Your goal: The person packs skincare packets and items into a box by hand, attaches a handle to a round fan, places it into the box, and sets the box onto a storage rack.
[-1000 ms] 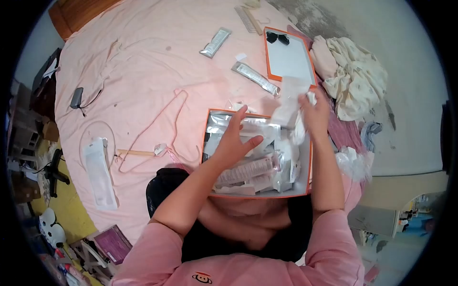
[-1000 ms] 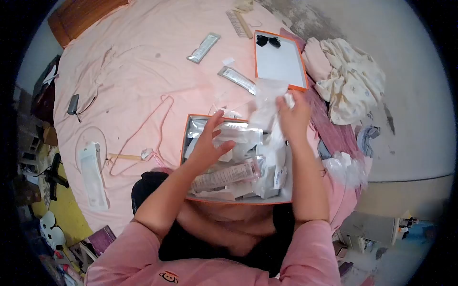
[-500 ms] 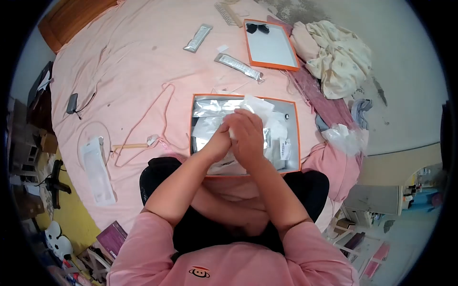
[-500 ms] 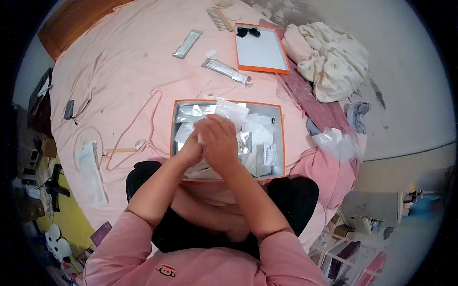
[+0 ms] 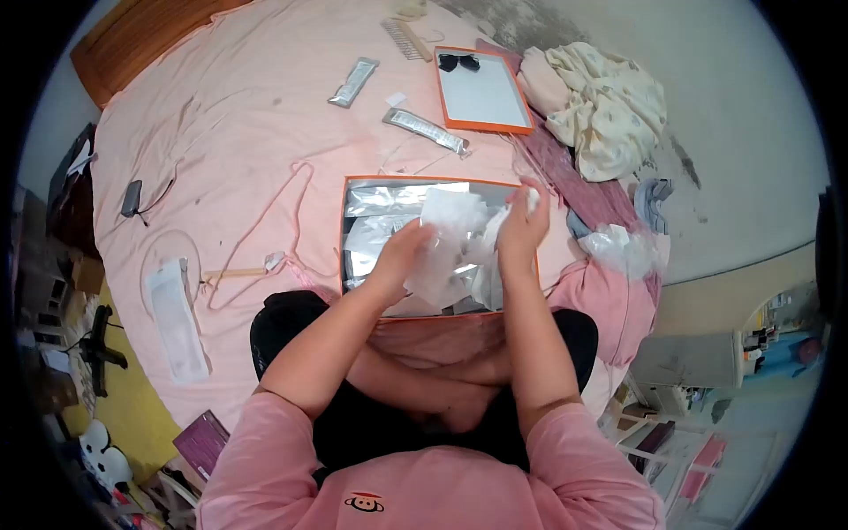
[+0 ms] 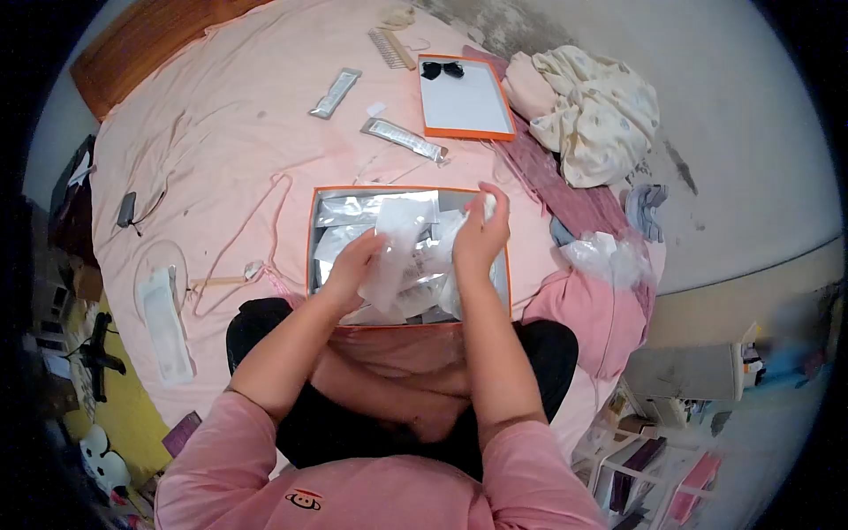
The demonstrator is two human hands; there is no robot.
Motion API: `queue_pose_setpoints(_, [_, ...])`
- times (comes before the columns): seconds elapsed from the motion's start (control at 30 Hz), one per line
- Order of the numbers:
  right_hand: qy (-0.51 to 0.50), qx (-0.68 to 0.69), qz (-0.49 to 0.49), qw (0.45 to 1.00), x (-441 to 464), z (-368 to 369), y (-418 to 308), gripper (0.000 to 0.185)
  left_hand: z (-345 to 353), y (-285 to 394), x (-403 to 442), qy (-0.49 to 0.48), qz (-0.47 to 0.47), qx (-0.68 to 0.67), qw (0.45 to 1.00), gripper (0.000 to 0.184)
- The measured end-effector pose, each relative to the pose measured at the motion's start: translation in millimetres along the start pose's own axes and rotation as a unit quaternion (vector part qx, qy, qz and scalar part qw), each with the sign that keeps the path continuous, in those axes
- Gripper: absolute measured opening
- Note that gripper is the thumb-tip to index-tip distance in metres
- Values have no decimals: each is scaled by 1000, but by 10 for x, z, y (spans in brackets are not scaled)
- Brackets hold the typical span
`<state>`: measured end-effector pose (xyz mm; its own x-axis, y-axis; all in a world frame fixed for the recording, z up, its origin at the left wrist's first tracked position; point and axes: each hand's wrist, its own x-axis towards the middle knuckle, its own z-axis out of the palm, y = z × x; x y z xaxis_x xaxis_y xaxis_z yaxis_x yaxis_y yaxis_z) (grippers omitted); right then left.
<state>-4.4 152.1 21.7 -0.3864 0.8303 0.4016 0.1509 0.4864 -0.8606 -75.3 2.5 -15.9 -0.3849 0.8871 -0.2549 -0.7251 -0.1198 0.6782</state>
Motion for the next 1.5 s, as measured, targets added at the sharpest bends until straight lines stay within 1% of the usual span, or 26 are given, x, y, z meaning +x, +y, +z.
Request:
queue_pose_setpoints(0.03, [47,73,28,996,-126,-34,-84,18,-205,-58,75,-25,-8,-19,999,27])
queue_pose_setpoints(0.1, [-47,163,-69,983,-578,9,-218,14,-270,-76,78,-36,-21,-33,999,27])
queue_pose_setpoints(0.13, [-100,128,-209,964,-735,69,-254,15,-159,-43,24,-23,-27,-29,999,27])
queue_pose_setpoints(0.17, [-149,89,-344,923,-845,131,-287,18,-85,-41,-8,-11,-33,-23,999,27])
queue_pose_setpoints(0.23, [-227,-45,-437,869,-923,201,-458,20,-46,-92,-32,-2,2,27,1000,29])
queue_pose_setpoints(0.33, [-187,-60,-355,914,-803,303,-397,21,-35,-126,-89,16,66,97,993,33])
queue_pose_setpoints(0.4, [-175,-25,-345,922,-698,343,-313,21,-20,-140,-96,28,110,138,984,35])
queue_pose_setpoints(0.47, [-169,-36,-349,921,-628,321,-292,18,12,-111,-56,26,97,121,988,32])
queue_pose_setpoints(0.5, [-138,-40,-351,925,-589,335,-225,17,10,-78,-25,26,90,114,989,31])
queue_pose_setpoints(0.57, [-75,-46,-354,931,-478,392,-31,15,-94,-3,127,48,122,341,931,27])
queue_pose_setpoints(0.6, [-65,-25,-237,969,-389,363,-73,14,-145,18,169,59,134,448,882,26])
queue_pose_setpoints(0.63, [-54,-4,-117,992,-278,328,-110,14,-129,75,120,82,188,492,846,25])
queue_pose_setpoints(0.7, [-33,127,-20,991,-13,319,9,15,-83,190,-13,126,289,570,759,24])
queue_pose_setpoints(0.73, [-54,116,-7,992,91,341,25,14,-96,206,-36,139,267,599,742,21])
queue_pose_setpoints(0.8, [-96,94,19,991,277,424,37,13,-151,194,7,143,324,642,680,21])
queue_pose_setpoints(0.83, [-131,27,-33,990,375,503,66,13,-169,195,39,144,352,662,646,23])
queue_pose_setpoints(0.9, [-197,-104,-137,965,574,710,179,14,-186,207,90,155,371,668,626,26])
queue_pose_setpoints(0.93, [-240,-147,-134,950,646,829,231,17,-200,205,109,160,381,670,616,28])
queue_pose_setpoints(1.03, [-354,-269,-128,886,788,1240,412,25,-369,70,231,99,362,674,636,24])
queue_pose_setpoints(1.1, [-409,-345,-132,834,850,1541,566,31,-478,-34,304,60,311,694,646,17])
queue_pose_setpoints(1.13, [-421,-379,-109,817,869,1730,712,31,-472,-21,301,49,289,697,654,15])
queue_pose_setpoints(1.2, [-492,-406,-104,763,919,2005,961,38,-439,52,306,41,251,705,662,11])
queue_pose_setpoints(1.27, [-541,-433,-114,712,865,2229,1151,47,-487,59,340,49,266,678,683,12])
queue_pose_setpoints(1.37, [-571,-467,-94,669,703,2365,1254,50,-520,90,355,76,282,644,708,14])
queue_pose_setpoints(1.47, [-634,-442,-127,622,799,2363,1233,47,-512,125,349,84,288,623,722,17])
queue_pose_setpoints(1.5, [-636,-435,-105,629,820,2343,1240,46,-502,138,354,83,291,618,726,18])
